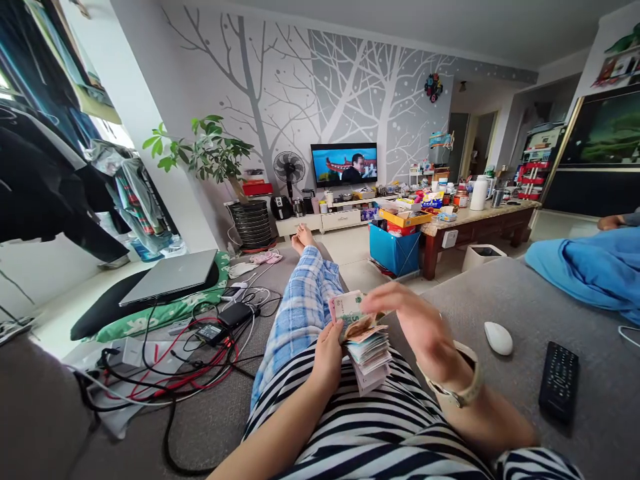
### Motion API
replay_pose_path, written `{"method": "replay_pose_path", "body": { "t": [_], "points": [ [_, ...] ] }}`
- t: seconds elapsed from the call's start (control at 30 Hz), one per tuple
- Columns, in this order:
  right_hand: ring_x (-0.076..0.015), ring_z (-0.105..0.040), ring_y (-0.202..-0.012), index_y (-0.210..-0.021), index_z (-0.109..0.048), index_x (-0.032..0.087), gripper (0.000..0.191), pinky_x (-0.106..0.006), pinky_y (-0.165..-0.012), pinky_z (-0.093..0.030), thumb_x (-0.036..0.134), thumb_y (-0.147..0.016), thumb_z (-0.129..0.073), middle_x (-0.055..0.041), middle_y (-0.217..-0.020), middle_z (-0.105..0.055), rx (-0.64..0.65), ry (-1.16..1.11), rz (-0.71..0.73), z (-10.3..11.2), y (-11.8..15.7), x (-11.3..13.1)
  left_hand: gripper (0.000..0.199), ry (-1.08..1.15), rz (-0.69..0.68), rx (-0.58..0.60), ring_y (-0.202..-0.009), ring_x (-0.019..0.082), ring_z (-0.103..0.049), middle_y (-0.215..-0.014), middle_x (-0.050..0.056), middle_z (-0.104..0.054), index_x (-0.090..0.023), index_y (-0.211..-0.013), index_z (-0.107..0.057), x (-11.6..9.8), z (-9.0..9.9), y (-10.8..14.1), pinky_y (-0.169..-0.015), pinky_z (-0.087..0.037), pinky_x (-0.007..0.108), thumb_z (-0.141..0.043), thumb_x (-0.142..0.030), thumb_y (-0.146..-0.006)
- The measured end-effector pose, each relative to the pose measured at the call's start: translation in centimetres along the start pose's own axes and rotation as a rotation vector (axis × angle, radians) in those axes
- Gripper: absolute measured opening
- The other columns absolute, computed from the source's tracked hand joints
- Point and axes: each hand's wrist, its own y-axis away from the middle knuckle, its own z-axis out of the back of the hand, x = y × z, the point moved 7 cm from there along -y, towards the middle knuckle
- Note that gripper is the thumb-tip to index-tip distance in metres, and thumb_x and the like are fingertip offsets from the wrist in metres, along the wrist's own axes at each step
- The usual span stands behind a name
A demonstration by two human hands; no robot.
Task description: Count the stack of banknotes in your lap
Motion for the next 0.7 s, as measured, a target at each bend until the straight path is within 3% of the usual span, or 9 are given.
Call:
{"method": "replay_pose_path", "body": {
  "t": [0.03,0.1,0.13,0.23,0.37,0.7],
  "points": [
    [-0.0217,-0.06,-0.091,-0.094,-0.071,0.019,0.063,-0.034,-0.083,-0.049,0.076,-0.08,-0.046,-0.0094,-0.094,-0.064,-0.055,-0.043,-0.063,0.0,-0.1,-2.3,0.027,0.011,0.009,-0.001,-0.069,0.021,-0.064,-0.075,0.008,-0.071,-0.016,-0.08,-0.068,0.0,0.0,0.1,-0.063,-0.05,0.03,-0.064,-0.042,-0.074],
    [-0.016,-0.056,-0.078,-0.091,-0.065,0.018,0.046,-0.028,-0.075,-0.046,0.062,-0.086,-0.052,-0.0052,-0.084,-0.061,-0.324,-0.067,-0.247,1.6,0.8,-7.3,0.026,0.042,0.018,-0.005,-0.067,0.019,-0.063,-0.073,0.006,-0.07,-0.015,-0.083,-0.068,-0.1,0.0,0.2,-0.062,-0.049,0.028,-0.064,-0.039,-0.074],
    [-0.014,-0.052,-0.071,-0.089,-0.063,0.018,0.041,-0.026,-0.07,-0.043,0.059,-0.085,-0.056,-0.0028,-0.077,-0.059,-0.372,-0.058,-0.331,1.9,1.4,-9.5,0.026,0.061,0.024,-0.002,-0.066,0.019,-0.063,-0.073,0.005,-0.07,-0.016,-0.085,-0.068,0.0,0.0,0.2,-0.061,-0.049,0.028,-0.065,-0.038,-0.073],
    [-0.012,-0.047,-0.064,-0.085,-0.056,0.018,0.038,-0.024,-0.063,-0.039,0.056,-0.081,-0.063,0.0009,-0.071,-0.054,-0.31,-0.113,-0.495,1.4,2.9,-14.0,0.034,0.149,0.043,0.041,-0.071,0.02,-0.066,-0.084,0.006,-0.073,-0.016,-0.094,-0.067,0.4,-0.6,0.0,-0.065,-0.05,0.029,-0.069,-0.039,-0.07],
    [-0.0123,-0.05,-0.063,-0.085,-0.055,0.018,0.036,-0.024,-0.061,-0.039,0.05,-0.074,-0.069,0.0013,-0.071,-0.057,-0.247,-0.204,-0.587,0.6,3.5,-15.5,0.046,0.222,0.062,0.075,-0.076,0.021,-0.067,-0.09,0.008,-0.074,-0.013,-0.101,-0.066,0.9,-1.1,-0.3,-0.073,-0.051,0.03,-0.075,-0.039,-0.064],
    [-0.0086,-0.041,-0.051,-0.064,-0.054,0.016,0.034,-0.022,-0.052,-0.031,0.043,-0.068,-0.073,0.0031,-0.055,-0.05,-0.136,-0.348,-0.73,0.0,3.5,-16.7,0.04,0.233,0.091,0.102,-0.067,0.016,-0.064,-0.078,0.004,-0.072,-0.013,-0.09,-0.067,1.7,-1.0,-0.5,-0.072,-0.05,0.028,-0.08,-0.037,-0.062]
  ]
}}
